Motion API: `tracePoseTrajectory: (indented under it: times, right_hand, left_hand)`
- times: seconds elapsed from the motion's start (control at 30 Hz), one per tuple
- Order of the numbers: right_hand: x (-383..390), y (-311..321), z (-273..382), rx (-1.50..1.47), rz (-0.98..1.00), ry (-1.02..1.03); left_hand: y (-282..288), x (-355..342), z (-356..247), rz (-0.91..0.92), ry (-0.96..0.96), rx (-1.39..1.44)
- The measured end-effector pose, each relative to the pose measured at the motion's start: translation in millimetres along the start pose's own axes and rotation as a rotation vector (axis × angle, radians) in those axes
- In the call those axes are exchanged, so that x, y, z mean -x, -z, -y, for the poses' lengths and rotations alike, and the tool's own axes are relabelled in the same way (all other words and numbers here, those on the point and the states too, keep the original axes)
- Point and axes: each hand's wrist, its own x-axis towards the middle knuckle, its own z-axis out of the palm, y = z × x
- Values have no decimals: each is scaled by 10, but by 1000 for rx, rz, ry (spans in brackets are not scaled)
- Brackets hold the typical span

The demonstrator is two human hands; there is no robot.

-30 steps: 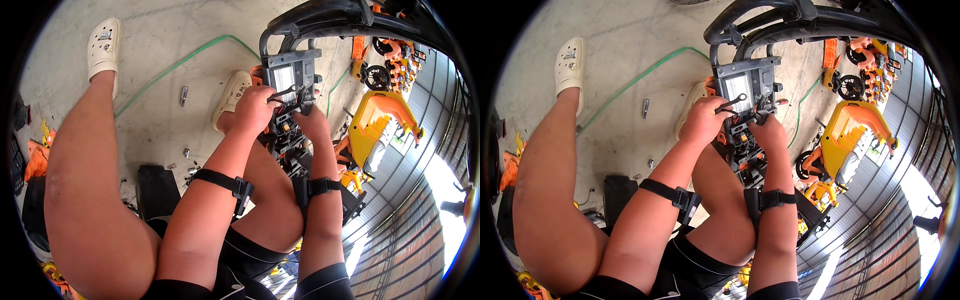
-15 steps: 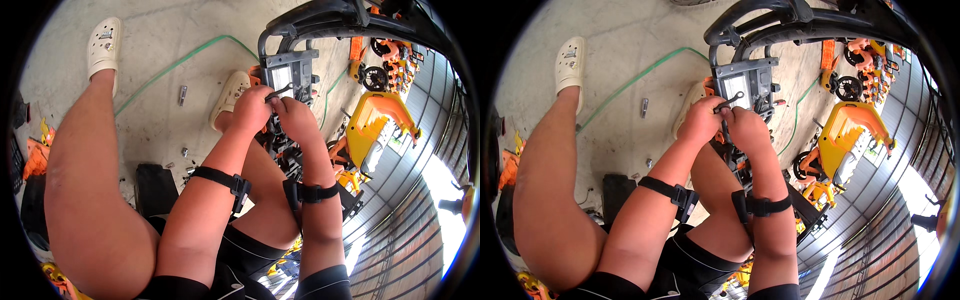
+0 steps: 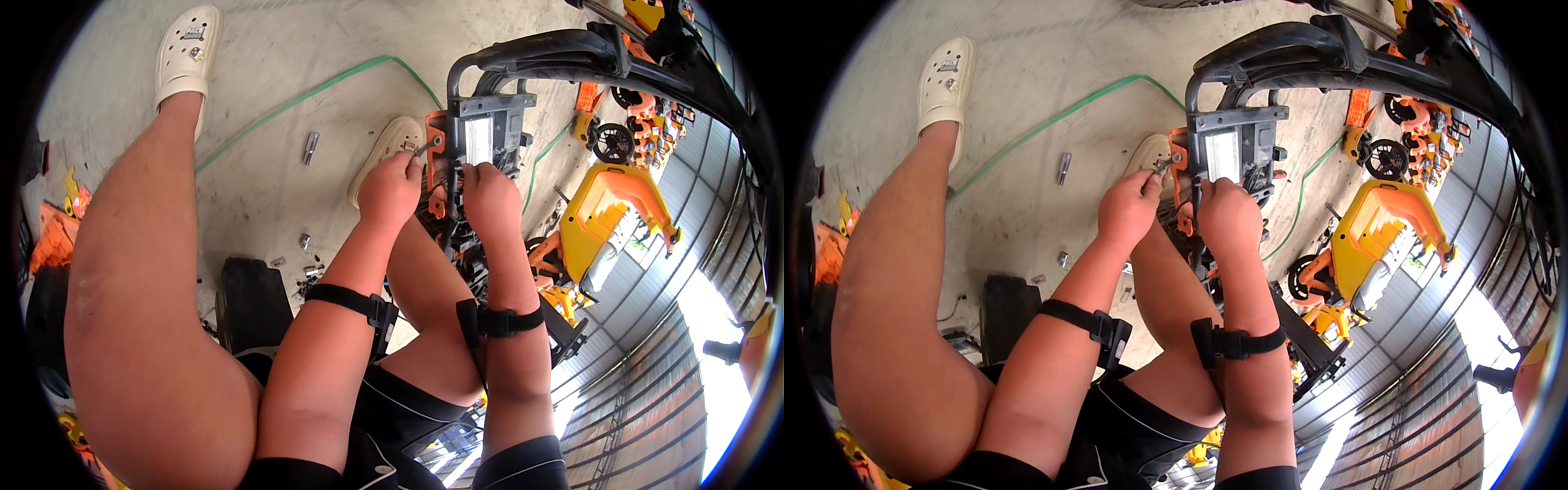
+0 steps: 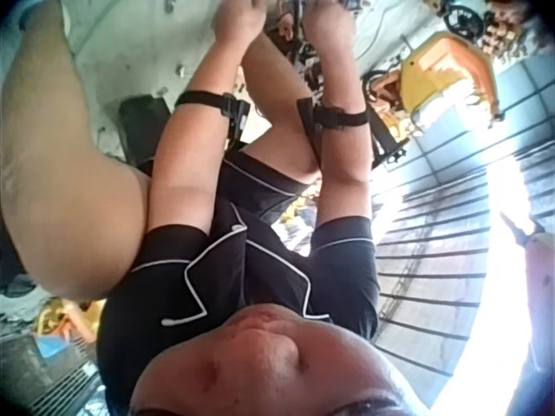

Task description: The person works on the dashboard and electrical assembly of a motorcycle using a wrench and by hand.

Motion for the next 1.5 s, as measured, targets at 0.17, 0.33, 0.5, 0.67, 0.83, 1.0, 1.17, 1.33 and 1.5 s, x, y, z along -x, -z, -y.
tracePoseTrajectory:
  times: [0.17, 0.33, 0.5, 0.67, 0.83, 1.0, 1.17, 1.33, 1.5]
  right_hand:
    - [-11, 16, 38, -40, 46, -85]
    - [-25, 45, 70, -9, 70, -104]
    - [-43, 64, 57, 9, 84, -95]
    - [-32, 88, 103, 2, 106, -112]
    - [-46, 34, 55, -39, 92, -127]
    - [-56, 38, 52, -54, 83, -145]
    - [-51, 26, 38, -75, 100, -144]
    - [-23, 30, 47, -79, 79, -127]
    - [-11, 0, 17, -88, 60, -111]
  left_hand:
    - [8, 108, -8, 162, 25, -61]
    - [92, 95, -138, 193, 23, -80]
    - [72, 66, -115, 119, 52, -225]
    - [-33, 77, -38, 116, 21, -234]
    - [-19, 116, -165, 124, 16, -125]
    - [23, 71, -134, 162, -32, -62]
    - [68, 65, -175, 204, 0, -90]
    - [52, 19, -133, 178, -62, -96]
    - [98, -9, -138, 228, -59, -50]
